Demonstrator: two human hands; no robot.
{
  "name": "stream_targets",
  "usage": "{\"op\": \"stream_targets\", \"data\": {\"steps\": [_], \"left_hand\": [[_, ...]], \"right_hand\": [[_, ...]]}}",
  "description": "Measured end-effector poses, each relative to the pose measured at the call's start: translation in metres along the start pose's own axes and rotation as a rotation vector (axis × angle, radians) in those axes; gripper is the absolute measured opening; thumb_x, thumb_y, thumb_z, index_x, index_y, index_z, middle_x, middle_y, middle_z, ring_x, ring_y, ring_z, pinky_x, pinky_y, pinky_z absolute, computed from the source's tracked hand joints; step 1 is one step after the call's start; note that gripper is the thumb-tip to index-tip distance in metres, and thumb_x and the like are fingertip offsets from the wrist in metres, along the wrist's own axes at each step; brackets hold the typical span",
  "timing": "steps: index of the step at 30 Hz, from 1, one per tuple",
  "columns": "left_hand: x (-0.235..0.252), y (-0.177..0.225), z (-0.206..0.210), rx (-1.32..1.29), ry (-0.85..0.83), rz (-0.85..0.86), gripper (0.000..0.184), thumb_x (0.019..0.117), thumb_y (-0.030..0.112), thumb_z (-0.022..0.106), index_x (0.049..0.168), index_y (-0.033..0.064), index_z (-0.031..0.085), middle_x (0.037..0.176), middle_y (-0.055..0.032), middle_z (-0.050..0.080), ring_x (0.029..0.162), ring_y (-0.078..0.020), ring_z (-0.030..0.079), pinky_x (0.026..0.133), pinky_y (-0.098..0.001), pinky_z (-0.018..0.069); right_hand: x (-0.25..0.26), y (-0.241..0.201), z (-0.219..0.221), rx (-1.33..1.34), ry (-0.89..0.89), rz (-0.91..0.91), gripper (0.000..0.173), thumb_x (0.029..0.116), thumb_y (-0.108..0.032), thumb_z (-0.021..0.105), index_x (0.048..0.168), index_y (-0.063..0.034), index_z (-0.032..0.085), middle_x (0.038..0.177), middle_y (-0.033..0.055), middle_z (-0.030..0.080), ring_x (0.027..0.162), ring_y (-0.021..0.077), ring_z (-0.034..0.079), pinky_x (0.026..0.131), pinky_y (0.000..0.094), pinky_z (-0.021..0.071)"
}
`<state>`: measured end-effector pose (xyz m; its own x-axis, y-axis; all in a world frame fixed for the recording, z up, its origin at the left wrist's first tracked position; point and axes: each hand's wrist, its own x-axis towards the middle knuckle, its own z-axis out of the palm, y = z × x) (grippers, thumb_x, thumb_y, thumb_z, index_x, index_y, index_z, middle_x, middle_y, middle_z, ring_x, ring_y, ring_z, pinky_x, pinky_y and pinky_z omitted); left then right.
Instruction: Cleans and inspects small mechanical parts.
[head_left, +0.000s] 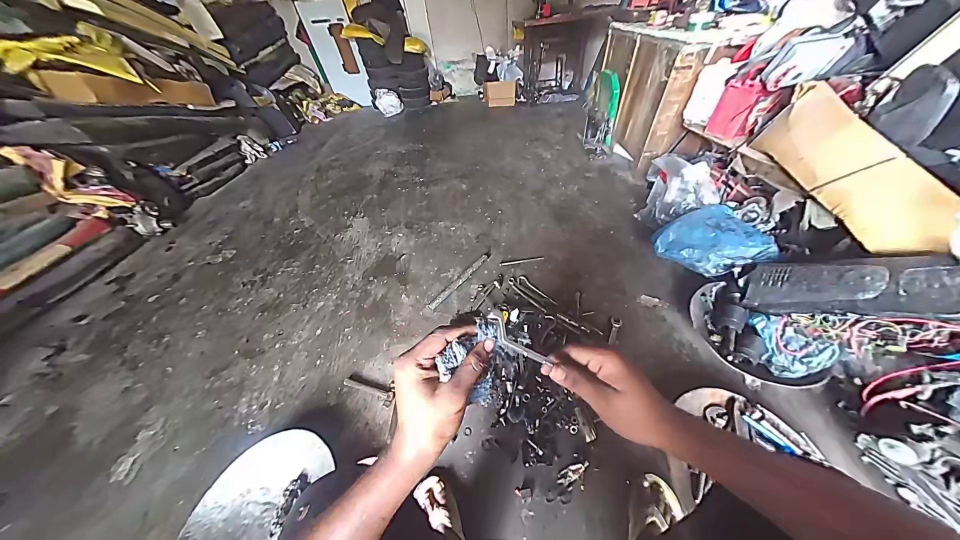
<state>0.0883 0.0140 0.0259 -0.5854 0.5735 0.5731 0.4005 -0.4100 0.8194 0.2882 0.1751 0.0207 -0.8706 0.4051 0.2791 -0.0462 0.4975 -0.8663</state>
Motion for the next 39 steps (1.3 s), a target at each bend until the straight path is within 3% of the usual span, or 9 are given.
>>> {"op": "stream_targets", "data": {"steps": [6,12,18,22,24,25,28,32,39], "left_hand": [[0.0,-0.006,-0.001,0.129,0.01,0.071,0.02,0.0886,0.008,0.076,0.107,-0.0009,0.076,0.104,-0.0093,0.076,0.093,-0.016,0.074,0.084,-0.0314,0.0631],[-0.009,-0.003,0.001,0.325,-0.076,0.07,0.028,0.0959,0.012,0.065,0.12,-0.0008,0.072,0.112,-0.0065,0.075,0.098,-0.0087,0.072,0.089,-0.0262,0.061],[-0.014,-0.009,-0.003,0.332,-0.148,0.047,0.025,0.095,0.013,0.064,0.114,0.002,0.074,0.109,-0.0041,0.076,0.098,-0.0067,0.072,0.09,-0.0256,0.0603],[-0.026,-0.006,0.01,0.303,-0.314,0.044,0.024,0.0938,0.013,0.064,0.113,0.0059,0.076,0.106,-0.0005,0.076,0.096,-0.0056,0.072,0.088,-0.0268,0.0611],[-0.024,-0.002,0.013,0.276,-0.284,-0.039,0.023,0.0951,0.014,0.064,0.114,0.0064,0.075,0.102,0.0012,0.076,0.091,-0.0042,0.072,0.085,-0.0258,0.0612],[-0.02,-0.002,0.012,0.261,-0.269,-0.111,0.022,0.096,0.016,0.064,0.114,0.0077,0.075,0.099,0.0026,0.076,0.086,-0.0039,0.072,0.08,-0.0259,0.0617],[-0.013,-0.011,0.009,0.164,-0.252,-0.284,0.02,0.0965,0.015,0.064,0.111,0.0071,0.075,0.092,0.0008,0.076,0.079,-0.0079,0.072,0.073,-0.029,0.063],[-0.011,-0.01,0.015,-0.009,-0.244,-0.45,0.017,0.0961,0.011,0.064,0.106,0.0042,0.076,0.091,-0.0031,0.075,0.082,-0.0107,0.072,0.076,-0.0297,0.061],[-0.022,-0.012,0.03,-0.279,-0.325,-0.734,0.029,0.1088,0.021,0.048,0.107,0.0015,0.07,0.095,-0.0095,0.072,0.09,-0.017,0.07,0.086,-0.0363,0.0595]], "right_hand": [[0.002,-0.007,0.015,-0.172,0.027,-0.005,0.038,0.1071,-0.038,0.053,0.086,-0.0105,0.069,0.061,-0.0051,0.049,0.054,0.0023,0.045,0.051,0.0212,0.0376],[-0.002,-0.016,0.022,-0.336,0.034,0.022,0.044,0.1082,-0.042,0.047,0.078,-0.012,0.061,0.06,-0.0031,0.047,0.055,0.0076,0.047,0.052,0.0279,0.0391],[-0.005,-0.021,0.018,-0.396,-0.016,0.114,0.046,0.1083,-0.043,0.045,0.078,-0.0112,0.06,0.059,-0.0014,0.046,0.053,0.0106,0.047,0.05,0.031,0.0392],[0.014,-0.01,-0.002,-0.032,0.037,0.167,0.035,0.1083,-0.033,0.049,0.093,-0.0102,0.071,0.059,-0.0065,0.045,0.049,0.0035,0.04,0.047,0.0226,0.0357],[0.021,-0.013,-0.01,0.347,0.005,0.268,0.03,0.1099,-0.026,0.045,0.116,-0.0047,0.065,0.062,-0.0033,0.047,0.047,0.0066,0.046,0.046,0.0235,0.0448],[0.022,-0.014,-0.012,0.482,0.001,0.29,0.028,0.1102,-0.024,0.043,0.121,-0.0037,0.058,0.067,0.0008,0.054,0.053,0.0109,0.056,0.053,0.028,0.0544],[0.022,-0.014,-0.015,0.628,0.077,0.308,0.021,0.1102,-0.018,0.043,0.12,-0.0019,0.052,0.087,0.0131,0.07,0.08,0.0201,0.07,0.078,0.0341,0.0594],[0.023,-0.008,-0.012,0.542,0.224,0.251,0.013,0.1086,-0.011,0.046,0.116,-0.0011,0.05,0.089,0.0141,0.072,0.075,0.0165,0.068,0.069,0.0293,0.0557],[0.022,-0.012,-0.006,0.558,0.359,0.215,0.015,0.1033,-0.002,0.055,0.118,0.0013,0.053,0.093,0.0183,0.073,0.078,0.024,0.072,0.075,0.0368,0.0618]]}}
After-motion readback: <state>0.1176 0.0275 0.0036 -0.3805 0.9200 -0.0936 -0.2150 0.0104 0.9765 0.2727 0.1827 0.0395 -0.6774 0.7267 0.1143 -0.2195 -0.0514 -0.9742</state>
